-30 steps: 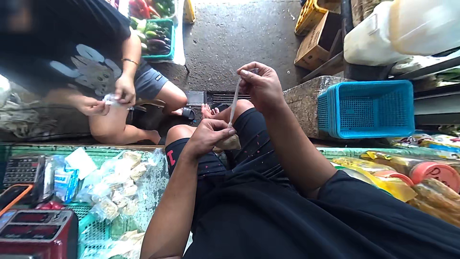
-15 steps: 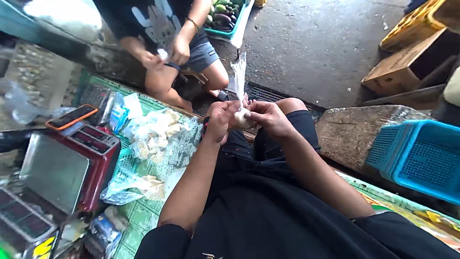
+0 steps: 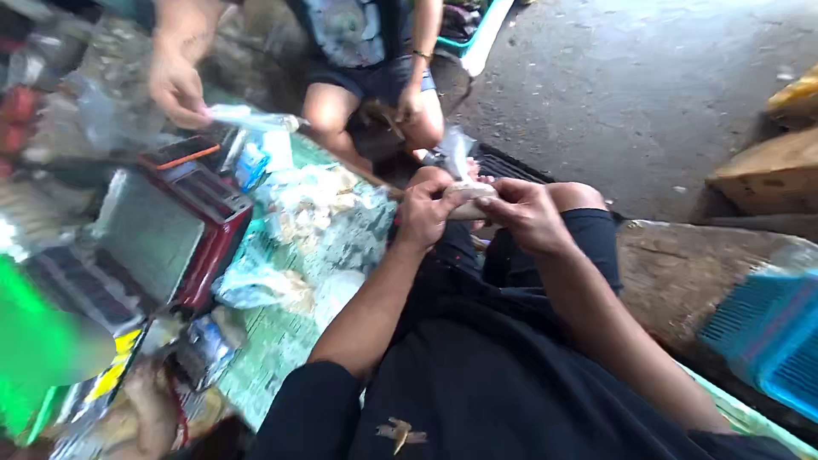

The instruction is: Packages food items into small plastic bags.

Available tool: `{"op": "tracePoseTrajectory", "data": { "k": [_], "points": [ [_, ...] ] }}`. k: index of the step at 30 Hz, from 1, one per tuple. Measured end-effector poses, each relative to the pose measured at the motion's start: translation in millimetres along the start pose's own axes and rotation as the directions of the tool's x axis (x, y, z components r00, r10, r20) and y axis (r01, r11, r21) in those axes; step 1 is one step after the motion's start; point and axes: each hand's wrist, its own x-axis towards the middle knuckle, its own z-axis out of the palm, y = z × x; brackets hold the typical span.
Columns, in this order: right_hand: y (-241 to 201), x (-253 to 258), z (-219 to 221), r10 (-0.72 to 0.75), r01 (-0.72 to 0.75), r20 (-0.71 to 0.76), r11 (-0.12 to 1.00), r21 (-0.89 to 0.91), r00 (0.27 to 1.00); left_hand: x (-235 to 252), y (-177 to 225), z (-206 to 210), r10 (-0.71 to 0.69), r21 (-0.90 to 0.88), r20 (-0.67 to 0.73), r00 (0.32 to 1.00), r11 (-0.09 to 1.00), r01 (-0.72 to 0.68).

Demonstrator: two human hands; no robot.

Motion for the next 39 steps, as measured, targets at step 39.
{"op": "tracePoseTrajectory", "data": {
  "k": [39],
  "points": [
    [12,-39,50,0.302,-0.365,-0.259,0.897,-0.249,0.917,-205,-50,-373,-0.614,0.742,-0.395,0.683,0.226,0.632]
  ]
}}
